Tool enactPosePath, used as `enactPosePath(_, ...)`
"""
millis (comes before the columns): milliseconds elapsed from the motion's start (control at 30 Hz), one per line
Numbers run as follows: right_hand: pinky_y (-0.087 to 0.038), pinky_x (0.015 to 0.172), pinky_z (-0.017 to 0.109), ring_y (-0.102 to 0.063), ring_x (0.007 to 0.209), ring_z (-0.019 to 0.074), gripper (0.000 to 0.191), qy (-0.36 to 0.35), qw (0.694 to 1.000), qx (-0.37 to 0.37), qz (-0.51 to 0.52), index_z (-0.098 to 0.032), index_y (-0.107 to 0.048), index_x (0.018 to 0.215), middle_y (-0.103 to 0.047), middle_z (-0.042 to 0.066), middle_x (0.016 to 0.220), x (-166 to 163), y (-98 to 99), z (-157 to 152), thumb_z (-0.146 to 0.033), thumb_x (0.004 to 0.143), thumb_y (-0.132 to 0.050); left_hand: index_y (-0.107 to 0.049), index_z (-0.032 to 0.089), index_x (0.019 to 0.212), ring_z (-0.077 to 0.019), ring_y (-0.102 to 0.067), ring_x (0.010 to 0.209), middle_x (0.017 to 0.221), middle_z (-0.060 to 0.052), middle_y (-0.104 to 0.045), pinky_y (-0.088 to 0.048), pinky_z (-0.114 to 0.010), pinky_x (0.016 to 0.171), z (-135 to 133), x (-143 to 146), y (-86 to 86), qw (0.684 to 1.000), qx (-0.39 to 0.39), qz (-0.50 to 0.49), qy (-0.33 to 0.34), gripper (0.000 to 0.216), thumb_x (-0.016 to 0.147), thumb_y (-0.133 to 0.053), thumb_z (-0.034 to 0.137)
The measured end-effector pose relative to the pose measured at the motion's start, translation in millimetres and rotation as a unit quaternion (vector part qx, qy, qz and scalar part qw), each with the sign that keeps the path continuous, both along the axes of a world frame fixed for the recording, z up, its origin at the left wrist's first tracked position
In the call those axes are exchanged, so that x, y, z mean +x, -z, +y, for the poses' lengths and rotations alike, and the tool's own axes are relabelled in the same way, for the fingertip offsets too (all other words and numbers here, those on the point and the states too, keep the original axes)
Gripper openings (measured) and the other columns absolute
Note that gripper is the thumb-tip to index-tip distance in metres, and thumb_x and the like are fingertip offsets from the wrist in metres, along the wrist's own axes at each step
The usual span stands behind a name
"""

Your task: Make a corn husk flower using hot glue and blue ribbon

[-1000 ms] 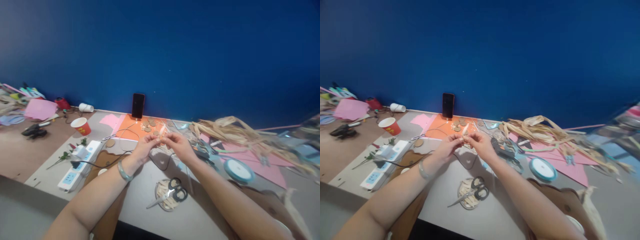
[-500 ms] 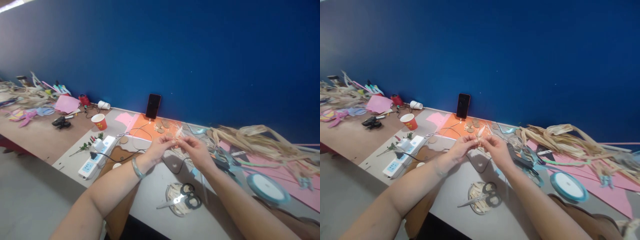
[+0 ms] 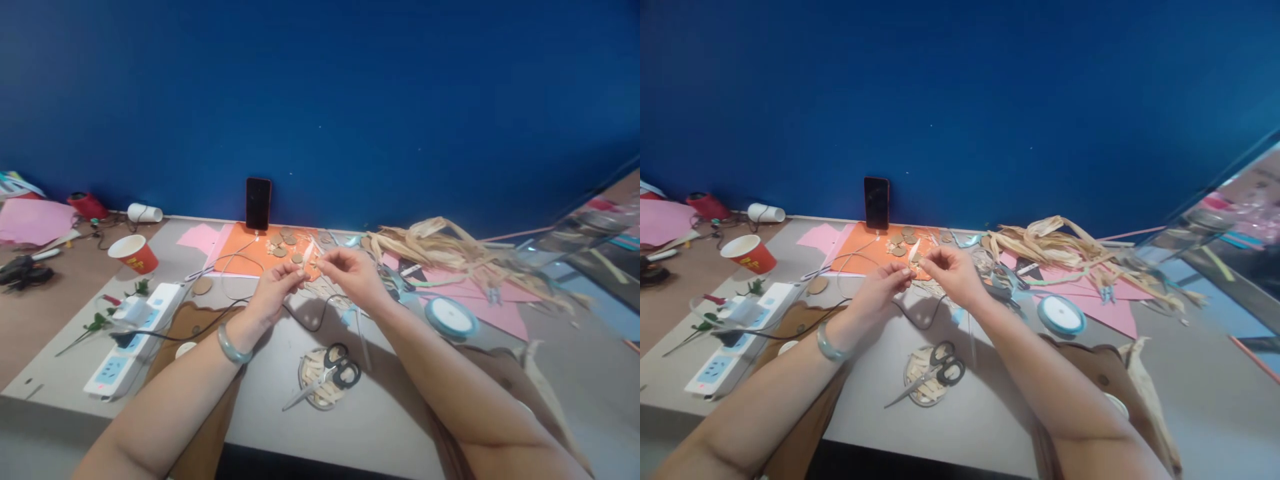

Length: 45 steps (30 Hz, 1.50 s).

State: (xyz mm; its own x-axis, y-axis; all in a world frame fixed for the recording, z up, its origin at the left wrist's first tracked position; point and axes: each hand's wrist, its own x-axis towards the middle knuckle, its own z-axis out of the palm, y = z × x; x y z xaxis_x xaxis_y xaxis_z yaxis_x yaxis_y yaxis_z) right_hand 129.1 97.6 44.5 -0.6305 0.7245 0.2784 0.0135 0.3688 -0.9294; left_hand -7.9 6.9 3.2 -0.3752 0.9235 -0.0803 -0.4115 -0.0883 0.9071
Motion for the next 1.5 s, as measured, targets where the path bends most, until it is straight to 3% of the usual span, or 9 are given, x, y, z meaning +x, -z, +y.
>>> enactPosePath(300, -0.042, 0.063, 0.028, -0.053, 0.066, 0.0127, 0.02, -0.012, 1.0, 0.001, 0.014, -0.016, -0.064, 0.066, -0.061, 0.001, 0.07, -0.2, 3.3, 5.7, -0.034, 0.072, -0.072, -0.066, 0.013, 0.076, -0.0063, -0.053, 0.056, 0.071, -0.002, -0.069, -0.038, -0.02, 0.055, -1.1, 2.7, 4.4, 1.0, -0.01, 0.013, 0.007, 0.023, 0.066, -0.078, 0.029)
enactPosePath(500, -0.045, 0.069, 0.029, -0.057, 0.069, 0.0132, 0.017, -0.028, 0.997, -0.077, 0.018, -0.016, -0.065, 0.067, -0.065, 0.002, 0.074, -1.3, 7.8, 8.1, -0.03, 0.069, -0.073, -0.067, 0.013, 0.074, -0.0078, -0.056, 0.057, 0.068, -0.002, -0.068, -0.042, -0.021, 0.058, -2.4, 5.4, 1.8, 1.0, -0.013, 0.015, -0.002, 0.022, 0.063, -0.079, 0.028)
enactPosePath(1033, -0.045, 0.06, 0.025, -0.056, 0.06, 0.0103, 0.015, 0.016, 0.995, -0.096, 0.014, -0.016, -0.063, 0.062, -0.063, -0.001, 0.062, -3.5, 4.0, 1.9, -0.025, 0.064, -0.074, -0.067, 0.013, 0.076, -0.0083, -0.058, 0.056, 0.068, -0.002, -0.069, -0.039, -0.021, 0.054, -3.6, 6.2, 2.1, 0.999, -0.03, 0.032, 0.002, 0.025, 0.062, -0.08, 0.029)
enactPosePath(1500, -0.044, 0.062, 0.027, -0.057, 0.061, 0.0112, 0.011, 0.02, 0.994, -0.107, 0.023, -0.016, -0.061, 0.061, -0.063, -0.002, 0.062, -4.8, 7.1, 0.5, -0.02, 0.064, -0.07, -0.067, 0.013, 0.075, -0.0076, -0.058, 0.056, 0.069, -0.002, -0.07, -0.039, -0.021, 0.055, -3.8, 7.5, 0.1, 0.999, -0.031, 0.041, 0.011, 0.023, 0.061, -0.079, 0.027)
